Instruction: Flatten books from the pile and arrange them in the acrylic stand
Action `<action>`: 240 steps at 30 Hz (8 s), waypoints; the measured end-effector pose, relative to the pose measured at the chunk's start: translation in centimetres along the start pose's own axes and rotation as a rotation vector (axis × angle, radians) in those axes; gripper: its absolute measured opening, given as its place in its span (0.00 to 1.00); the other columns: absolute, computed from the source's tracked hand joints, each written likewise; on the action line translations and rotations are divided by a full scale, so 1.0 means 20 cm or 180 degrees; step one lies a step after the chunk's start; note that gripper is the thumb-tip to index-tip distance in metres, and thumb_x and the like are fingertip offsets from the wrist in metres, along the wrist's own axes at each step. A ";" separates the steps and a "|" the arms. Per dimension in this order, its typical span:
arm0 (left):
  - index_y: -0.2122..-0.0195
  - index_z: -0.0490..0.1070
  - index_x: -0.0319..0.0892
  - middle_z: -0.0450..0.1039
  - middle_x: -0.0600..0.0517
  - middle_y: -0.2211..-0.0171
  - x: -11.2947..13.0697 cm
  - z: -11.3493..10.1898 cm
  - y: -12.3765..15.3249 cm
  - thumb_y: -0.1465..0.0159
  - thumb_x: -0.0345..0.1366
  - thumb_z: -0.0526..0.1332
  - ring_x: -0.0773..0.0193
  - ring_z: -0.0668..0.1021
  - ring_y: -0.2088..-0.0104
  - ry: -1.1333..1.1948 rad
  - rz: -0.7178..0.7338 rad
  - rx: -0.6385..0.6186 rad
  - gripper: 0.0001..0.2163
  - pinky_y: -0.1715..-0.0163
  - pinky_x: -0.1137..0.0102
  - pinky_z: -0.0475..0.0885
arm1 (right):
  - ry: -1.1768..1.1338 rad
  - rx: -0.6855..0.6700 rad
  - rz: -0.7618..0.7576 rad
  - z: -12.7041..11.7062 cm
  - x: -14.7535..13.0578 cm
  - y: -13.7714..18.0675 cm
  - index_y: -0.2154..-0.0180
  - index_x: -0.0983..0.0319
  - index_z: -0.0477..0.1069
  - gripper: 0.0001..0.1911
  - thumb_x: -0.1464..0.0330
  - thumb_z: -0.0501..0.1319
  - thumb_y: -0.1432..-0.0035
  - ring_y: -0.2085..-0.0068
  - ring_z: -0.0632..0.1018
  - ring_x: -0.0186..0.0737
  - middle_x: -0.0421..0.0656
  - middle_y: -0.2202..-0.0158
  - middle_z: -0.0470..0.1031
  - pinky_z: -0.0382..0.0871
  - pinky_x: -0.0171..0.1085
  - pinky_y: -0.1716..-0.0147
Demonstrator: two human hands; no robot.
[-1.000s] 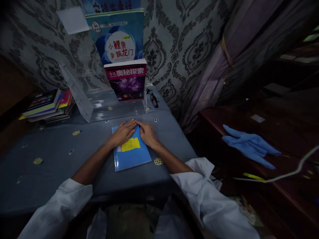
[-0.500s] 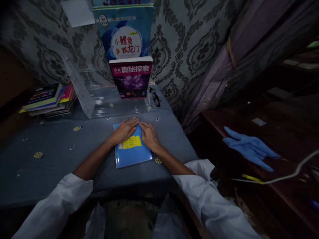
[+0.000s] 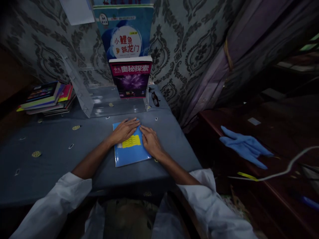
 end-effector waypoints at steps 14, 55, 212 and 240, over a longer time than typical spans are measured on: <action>0.36 0.65 0.43 0.65 0.47 0.34 0.00 -0.01 0.00 0.26 0.37 0.45 0.61 0.61 0.30 0.0009 0.0013 0.0005 0.21 0.32 0.57 0.55 | 0.0033 -0.1267 -0.0522 -0.16 0.05 0.28 0.27 0.52 0.39 0.55 0.49 0.68 0.44 0.28 0.53 0.56 0.53 0.25 0.44 0.52 0.58 0.32; 0.33 0.61 0.43 0.60 0.48 0.31 0.26 -0.03 0.25 0.24 0.41 0.45 0.61 0.59 0.30 0.0092 0.0633 -0.0345 0.21 0.30 0.58 0.51 | -0.0347 -0.0310 -0.0453 -0.19 -0.06 0.41 0.41 0.56 0.73 0.20 0.61 0.61 0.33 0.41 0.76 0.50 0.49 0.41 0.76 0.70 0.54 0.40; 0.33 0.59 0.41 0.60 0.45 0.31 0.38 -0.01 0.36 0.25 0.35 0.45 0.60 0.60 0.30 0.0020 0.0616 -0.0345 0.21 0.31 0.53 0.54 | -0.0155 -0.0202 -0.0568 -0.17 -0.19 0.56 0.36 0.56 0.67 0.22 0.66 0.53 0.29 0.37 0.72 0.47 0.49 0.36 0.69 0.69 0.52 0.38; 0.51 0.75 0.37 0.76 0.36 0.54 0.22 -0.08 0.07 0.26 0.47 0.49 0.44 0.73 0.48 -0.1101 -0.0734 0.0194 0.21 0.54 0.54 0.70 | -0.0240 -0.0202 -0.0473 -0.09 -0.10 0.00 0.56 0.62 0.79 0.14 0.73 0.55 0.36 0.47 0.79 0.48 0.52 0.49 0.79 0.73 0.51 0.44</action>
Point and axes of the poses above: each hand's wrist, its own y-axis away from the middle knuckle, its own z-axis out of the palm, x = y × z, the point moved 1 cm from there along -y, towards the middle knuckle
